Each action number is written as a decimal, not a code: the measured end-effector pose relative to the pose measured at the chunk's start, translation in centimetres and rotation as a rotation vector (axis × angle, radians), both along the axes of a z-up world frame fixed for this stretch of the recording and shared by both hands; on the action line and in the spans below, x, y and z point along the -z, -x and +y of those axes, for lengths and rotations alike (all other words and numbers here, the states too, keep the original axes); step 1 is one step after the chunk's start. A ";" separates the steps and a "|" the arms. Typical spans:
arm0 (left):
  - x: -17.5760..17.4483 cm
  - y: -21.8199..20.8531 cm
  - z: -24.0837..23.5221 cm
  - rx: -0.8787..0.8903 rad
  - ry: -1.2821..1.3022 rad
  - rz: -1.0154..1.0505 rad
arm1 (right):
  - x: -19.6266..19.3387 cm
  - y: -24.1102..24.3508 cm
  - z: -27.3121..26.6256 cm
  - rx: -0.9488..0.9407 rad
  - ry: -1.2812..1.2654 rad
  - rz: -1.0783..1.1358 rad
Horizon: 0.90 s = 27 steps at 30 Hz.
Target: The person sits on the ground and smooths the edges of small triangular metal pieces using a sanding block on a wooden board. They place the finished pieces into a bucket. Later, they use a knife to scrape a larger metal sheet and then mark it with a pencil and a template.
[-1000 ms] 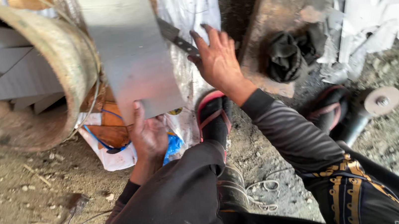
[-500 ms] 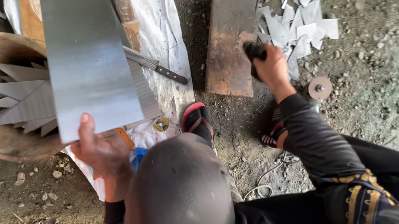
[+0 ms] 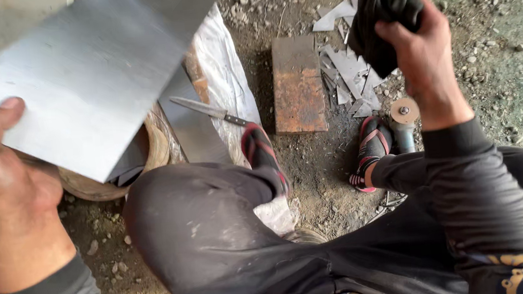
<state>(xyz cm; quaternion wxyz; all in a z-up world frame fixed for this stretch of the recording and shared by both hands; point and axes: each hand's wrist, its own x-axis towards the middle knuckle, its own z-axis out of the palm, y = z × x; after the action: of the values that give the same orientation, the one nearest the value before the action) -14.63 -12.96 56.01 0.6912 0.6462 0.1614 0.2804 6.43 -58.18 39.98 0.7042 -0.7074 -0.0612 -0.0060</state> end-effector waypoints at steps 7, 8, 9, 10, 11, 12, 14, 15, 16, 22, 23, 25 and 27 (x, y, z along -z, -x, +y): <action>7.5 1.7 -3.9 0.034 0.263 0.142 | 3.7 4.2 -0.8 0.085 -0.157 0.117; 9.3 2.5 -4.4 0.052 0.332 0.183 | 4.1 4.6 -0.8 0.081 -0.144 0.135; 11.0 3.4 -4.6 0.005 0.328 0.249 | 4.5 5.0 -0.8 0.077 -0.131 0.152; 12.6 4.3 -4.6 -0.045 0.328 0.317 | 4.7 5.3 -0.9 0.093 -0.105 0.186; 13.8 5.5 -4.1 -0.036 0.312 0.361 | 4.9 5.5 -0.7 0.110 -0.080 0.219; 15.1 6.8 -3.7 -0.034 0.302 0.405 | 5.0 5.5 -0.6 0.118 -0.050 0.255; 17.6 8.7 -2.6 -0.073 0.359 0.450 | 5.5 5.6 0.6 0.115 0.050 0.226; 18.6 9.6 -2.1 -0.100 0.389 0.484 | 5.7 5.9 1.5 0.107 0.102 0.224; 19.5 10.6 -2.0 -0.181 0.396 0.541 | 6.0 6.7 2.8 0.029 0.147 0.247; 23.1 13.3 -4.8 -0.359 0.341 0.618 | 7.5 15.8 16.2 -0.522 0.415 -0.236; 23.5 13.7 -5.4 -0.354 0.383 0.539 | 8.4 17.2 18.0 -0.566 0.393 -0.407; 23.9 14.0 -5.8 -0.369 0.417 0.493 | 11.0 18.5 21.2 -0.508 0.499 -0.413; 24.4 14.2 -6.1 -0.423 0.418 0.537 | 14.3 17.9 22.1 -0.458 0.569 -0.377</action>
<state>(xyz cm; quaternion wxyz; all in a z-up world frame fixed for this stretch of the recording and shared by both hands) -28.79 -19.08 31.66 0.6680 0.4946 0.5193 0.1988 -11.50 -36.04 25.69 0.4400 -0.8285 -0.3442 0.0386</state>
